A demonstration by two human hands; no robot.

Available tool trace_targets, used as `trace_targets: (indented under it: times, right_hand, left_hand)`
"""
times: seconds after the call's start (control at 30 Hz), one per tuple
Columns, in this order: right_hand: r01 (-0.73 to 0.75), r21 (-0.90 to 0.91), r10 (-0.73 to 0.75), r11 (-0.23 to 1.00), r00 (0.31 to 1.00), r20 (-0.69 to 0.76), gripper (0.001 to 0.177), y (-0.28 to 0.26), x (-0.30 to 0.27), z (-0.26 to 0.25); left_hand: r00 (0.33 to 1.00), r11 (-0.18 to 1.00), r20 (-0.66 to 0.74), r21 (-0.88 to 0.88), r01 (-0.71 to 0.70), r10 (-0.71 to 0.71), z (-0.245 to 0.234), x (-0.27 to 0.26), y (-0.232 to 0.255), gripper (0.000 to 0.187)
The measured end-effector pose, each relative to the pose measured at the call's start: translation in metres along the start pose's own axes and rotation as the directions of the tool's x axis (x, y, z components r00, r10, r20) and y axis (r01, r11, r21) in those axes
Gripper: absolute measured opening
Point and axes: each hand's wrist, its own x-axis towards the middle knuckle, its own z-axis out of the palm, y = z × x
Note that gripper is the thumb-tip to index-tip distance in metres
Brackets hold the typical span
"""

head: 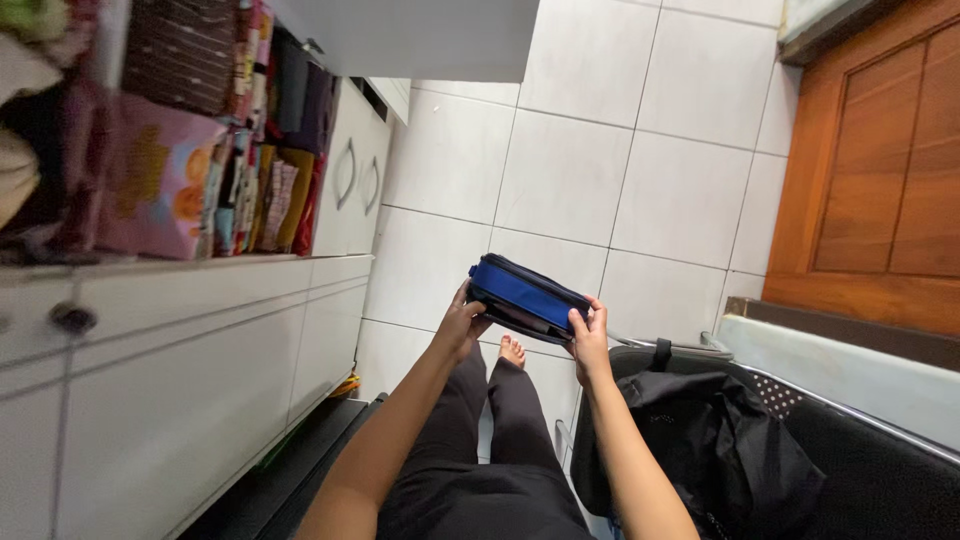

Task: The person places a blue cosmetic bag on the floor, opens it, and removes multiple items including tubes, bottles, and small containers. They then place each item into an open drawer of a white cabinet.

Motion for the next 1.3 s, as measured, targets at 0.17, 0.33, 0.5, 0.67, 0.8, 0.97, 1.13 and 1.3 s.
trace_targets:
  times: [0.17, 0.33, 0.5, 0.67, 0.8, 0.97, 1.13, 1.3]
  right_hand:
    - [-0.047, 0.03, 0.048, 0.998, 0.997, -0.055, 0.046, 0.033, 0.071, -0.001]
    - [-0.06, 0.067, 0.066, 0.996, 0.993, -0.094, 0.045, 0.082, 0.146, -0.009]
    - [-0.117, 0.086, 0.13, 0.989, 0.978, -0.164, 0.047, 0.141, 0.219, -0.016]
    - [-0.139, 0.126, 0.162, 0.982, 0.968, -0.191, 0.046, 0.202, 0.293, -0.019]
    - [-0.128, 0.142, 0.153, 0.982, 0.97, -0.186, 0.046, 0.25, 0.357, -0.029]
    - [-0.118, 0.184, 0.151, 0.976, 0.972, -0.179, 0.047, 0.303, 0.425, -0.041]
    - [-0.115, 0.177, 0.148, 0.977, 0.971, -0.187, 0.047, 0.337, 0.478, -0.05]
    - [-0.112, 0.178, 0.143, 0.978, 0.975, -0.172, 0.047, 0.358, 0.507, -0.057]
  left_hand:
    - [0.999, 0.999, -0.003, 0.038, 0.032, -0.032, -0.011, 0.08, -0.009, 0.083]
    - [0.997, 0.988, 0.015, 0.138, 0.071, -0.074, -0.031, 0.173, -0.026, 0.081]
    - [0.994, 0.98, 0.008, 0.173, 0.102, -0.105, -0.053, 0.266, -0.051, 0.081]
    - [0.992, 0.963, -0.003, 0.241, 0.125, -0.128, -0.078, 0.349, -0.073, 0.077]
    - [0.99, 0.949, -0.033, 0.283, 0.14, -0.136, -0.095, 0.419, -0.097, 0.077]
    - [0.989, 0.953, -0.042, 0.266, 0.147, -0.141, -0.117, 0.495, -0.125, 0.076]
    - [0.989, 0.959, -0.038, 0.243, 0.146, -0.141, -0.133, 0.557, -0.148, 0.074]
    - [0.992, 0.97, -0.003, 0.212, 0.121, -0.123, -0.147, 0.59, -0.167, 0.076]
